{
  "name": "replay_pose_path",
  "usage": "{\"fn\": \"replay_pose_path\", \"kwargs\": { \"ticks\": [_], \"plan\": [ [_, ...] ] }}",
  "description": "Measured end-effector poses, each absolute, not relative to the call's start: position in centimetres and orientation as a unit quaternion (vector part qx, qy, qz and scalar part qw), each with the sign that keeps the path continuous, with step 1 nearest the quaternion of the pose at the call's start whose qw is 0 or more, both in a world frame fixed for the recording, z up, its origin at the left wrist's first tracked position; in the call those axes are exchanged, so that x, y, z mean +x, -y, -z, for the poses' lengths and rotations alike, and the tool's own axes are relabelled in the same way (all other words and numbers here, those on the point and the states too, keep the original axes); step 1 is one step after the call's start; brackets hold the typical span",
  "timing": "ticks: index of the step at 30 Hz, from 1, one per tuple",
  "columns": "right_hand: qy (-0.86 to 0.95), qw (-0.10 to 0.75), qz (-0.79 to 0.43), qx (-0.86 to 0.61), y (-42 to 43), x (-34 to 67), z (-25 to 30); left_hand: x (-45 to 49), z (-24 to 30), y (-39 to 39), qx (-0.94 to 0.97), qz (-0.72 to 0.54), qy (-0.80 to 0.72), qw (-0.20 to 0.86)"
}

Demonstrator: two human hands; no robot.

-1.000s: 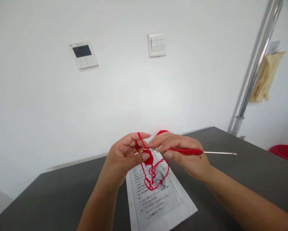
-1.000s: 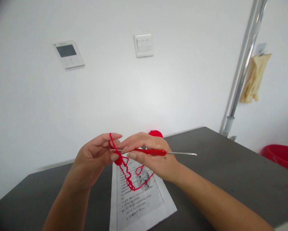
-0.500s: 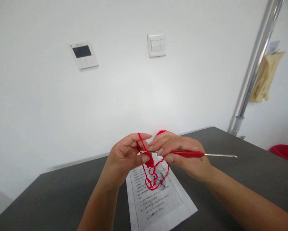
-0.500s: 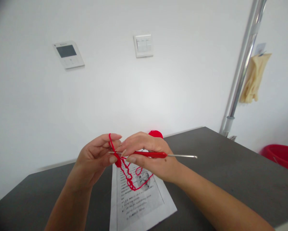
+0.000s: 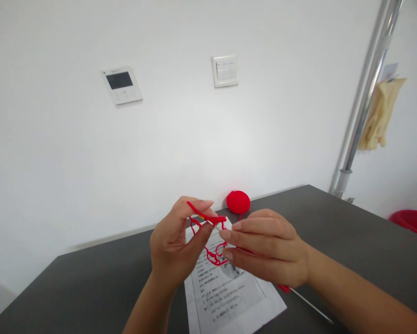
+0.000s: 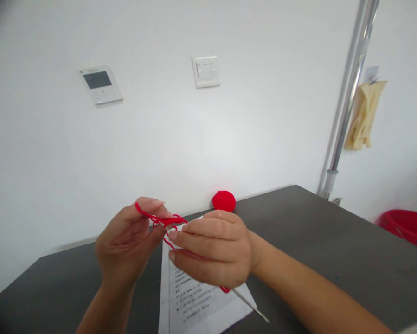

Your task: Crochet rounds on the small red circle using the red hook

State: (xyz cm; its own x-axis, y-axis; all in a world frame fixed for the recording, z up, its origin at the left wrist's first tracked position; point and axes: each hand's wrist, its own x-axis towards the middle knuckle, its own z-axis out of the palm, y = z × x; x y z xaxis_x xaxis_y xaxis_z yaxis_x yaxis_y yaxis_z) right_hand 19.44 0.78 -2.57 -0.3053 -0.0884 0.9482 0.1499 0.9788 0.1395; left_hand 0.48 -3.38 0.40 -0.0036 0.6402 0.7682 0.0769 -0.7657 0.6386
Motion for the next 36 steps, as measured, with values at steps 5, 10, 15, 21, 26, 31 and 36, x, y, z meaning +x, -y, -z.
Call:
{"fn": "replay_pose_path", "kwargs": {
  "ticks": [5, 10, 15, 21, 26, 31, 36],
  "plan": [
    [0.760, 0.560, 0.324, 0.071, -2.0, 19.5, 2.3, 0.6, -0.4, 3.4, 0.650, -0.662, -0.307, 0.213],
    [0.770, 0.557, 0.305, 0.068, -2.2, 19.6, 2.6, 0.3, -0.2, 3.3, 0.676, -0.633, -0.311, 0.213],
    [0.783, 0.569, 0.248, 0.037, -1.6, 19.6, 2.0, 0.3, -0.2, 3.0, 0.652, -0.614, -0.327, 0.300],
    [0.814, 0.564, 0.138, -0.004, -1.2, 19.3, 0.9, 0.1, -1.1, 2.8, 0.572, -0.554, -0.347, 0.495],
    [0.819, 0.572, 0.043, -0.009, -1.3, 19.0, 0.8, -0.2, -1.3, 2.6, 0.545, -0.543, -0.353, 0.533],
    [0.809, 0.587, -0.037, -0.022, -1.5, 19.1, 1.0, -0.3, -1.2, 2.3, 0.547, -0.554, -0.338, 0.529],
    [0.787, 0.599, -0.143, -0.040, -1.6, 19.1, 1.8, -0.1, -1.8, 2.7, 0.543, -0.565, -0.352, 0.512]
  ]
}}
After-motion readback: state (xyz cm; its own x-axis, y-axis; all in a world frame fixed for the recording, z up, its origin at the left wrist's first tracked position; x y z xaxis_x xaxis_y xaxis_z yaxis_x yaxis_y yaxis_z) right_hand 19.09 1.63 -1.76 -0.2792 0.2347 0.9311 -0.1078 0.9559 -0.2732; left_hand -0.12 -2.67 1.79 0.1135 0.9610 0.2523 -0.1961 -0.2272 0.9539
